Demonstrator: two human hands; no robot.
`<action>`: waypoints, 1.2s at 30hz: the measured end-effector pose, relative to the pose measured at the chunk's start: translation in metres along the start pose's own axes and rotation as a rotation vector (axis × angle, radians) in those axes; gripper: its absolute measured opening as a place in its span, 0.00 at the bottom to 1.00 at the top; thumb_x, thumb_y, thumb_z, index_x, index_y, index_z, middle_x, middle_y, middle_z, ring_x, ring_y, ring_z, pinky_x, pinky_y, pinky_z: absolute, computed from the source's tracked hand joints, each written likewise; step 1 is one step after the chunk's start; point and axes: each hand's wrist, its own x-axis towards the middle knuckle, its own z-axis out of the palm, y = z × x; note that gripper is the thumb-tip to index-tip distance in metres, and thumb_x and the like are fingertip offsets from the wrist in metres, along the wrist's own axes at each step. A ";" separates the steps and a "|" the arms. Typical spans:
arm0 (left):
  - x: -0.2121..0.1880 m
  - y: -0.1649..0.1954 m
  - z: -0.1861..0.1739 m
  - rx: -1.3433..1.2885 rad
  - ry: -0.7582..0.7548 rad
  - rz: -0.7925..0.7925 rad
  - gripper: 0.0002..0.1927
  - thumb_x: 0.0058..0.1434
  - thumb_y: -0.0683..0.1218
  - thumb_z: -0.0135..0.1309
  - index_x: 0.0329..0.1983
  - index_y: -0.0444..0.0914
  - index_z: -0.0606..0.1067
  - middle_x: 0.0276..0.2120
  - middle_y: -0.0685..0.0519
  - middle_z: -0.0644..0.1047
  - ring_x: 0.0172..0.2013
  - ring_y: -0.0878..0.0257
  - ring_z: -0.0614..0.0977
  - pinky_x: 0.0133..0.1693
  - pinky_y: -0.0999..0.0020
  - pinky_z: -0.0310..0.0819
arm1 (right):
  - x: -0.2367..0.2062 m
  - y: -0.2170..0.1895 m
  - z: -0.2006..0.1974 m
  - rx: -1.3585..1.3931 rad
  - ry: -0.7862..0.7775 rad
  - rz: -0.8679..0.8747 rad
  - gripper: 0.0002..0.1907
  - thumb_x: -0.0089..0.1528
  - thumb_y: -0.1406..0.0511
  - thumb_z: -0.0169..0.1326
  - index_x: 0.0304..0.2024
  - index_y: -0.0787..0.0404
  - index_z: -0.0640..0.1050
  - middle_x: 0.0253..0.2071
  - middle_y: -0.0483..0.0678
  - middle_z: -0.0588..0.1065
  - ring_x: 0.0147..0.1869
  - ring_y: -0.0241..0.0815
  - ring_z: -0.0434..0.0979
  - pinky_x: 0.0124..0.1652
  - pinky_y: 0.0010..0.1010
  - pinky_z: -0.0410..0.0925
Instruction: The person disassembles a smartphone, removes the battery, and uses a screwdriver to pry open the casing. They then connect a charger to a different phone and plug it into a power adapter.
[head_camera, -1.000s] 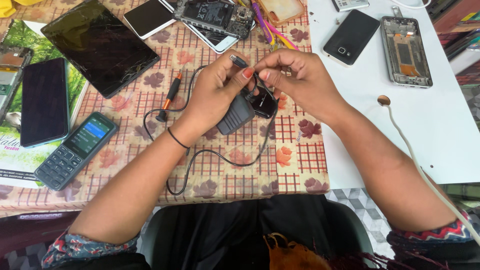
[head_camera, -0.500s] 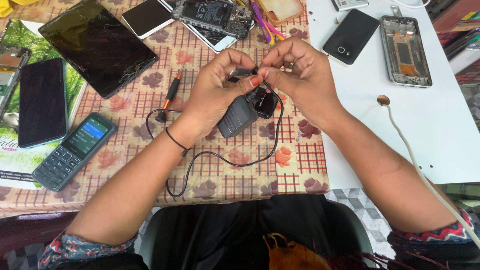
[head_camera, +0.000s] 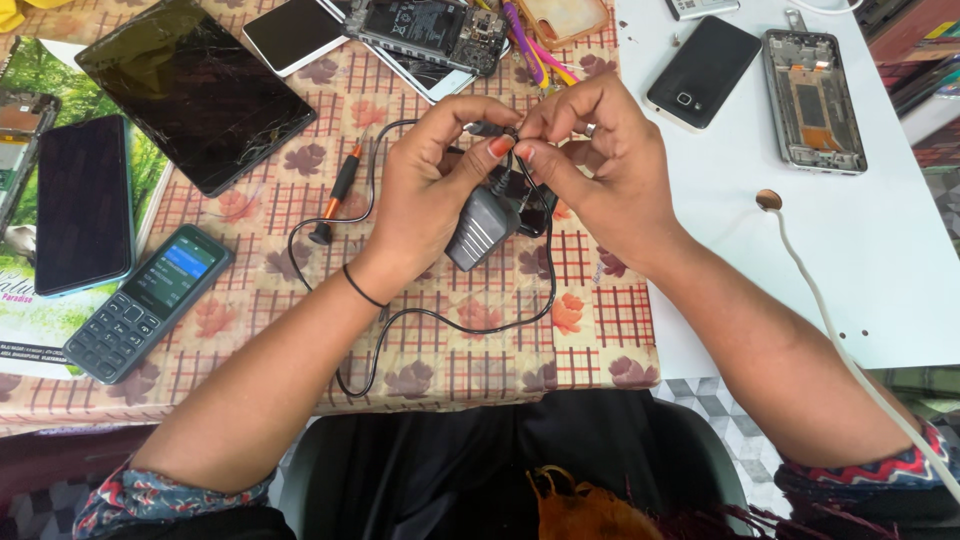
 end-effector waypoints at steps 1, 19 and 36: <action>-0.001 0.001 -0.001 0.028 -0.007 0.018 0.07 0.73 0.37 0.53 0.53 0.34 0.74 0.47 0.56 0.79 0.44 0.72 0.81 0.45 0.78 0.78 | 0.000 0.000 0.001 0.024 0.006 0.001 0.14 0.71 0.78 0.56 0.47 0.60 0.65 0.50 0.48 0.73 0.57 0.34 0.76 0.53 0.26 0.76; -0.002 0.009 -0.003 0.379 0.044 0.208 0.03 0.73 0.36 0.55 0.47 0.34 0.78 0.40 0.54 0.78 0.37 0.70 0.77 0.37 0.77 0.73 | 0.000 -0.005 0.002 -0.165 0.051 -0.029 0.11 0.71 0.76 0.57 0.46 0.62 0.67 0.47 0.47 0.76 0.52 0.31 0.78 0.44 0.21 0.74; -0.007 0.011 0.001 0.430 0.091 0.316 0.08 0.69 0.32 0.57 0.49 0.34 0.78 0.41 0.53 0.77 0.38 0.70 0.79 0.38 0.76 0.73 | -0.002 -0.009 0.010 -0.083 0.063 0.059 0.04 0.69 0.73 0.59 0.45 0.68 0.77 0.43 0.44 0.76 0.44 0.27 0.76 0.37 0.18 0.72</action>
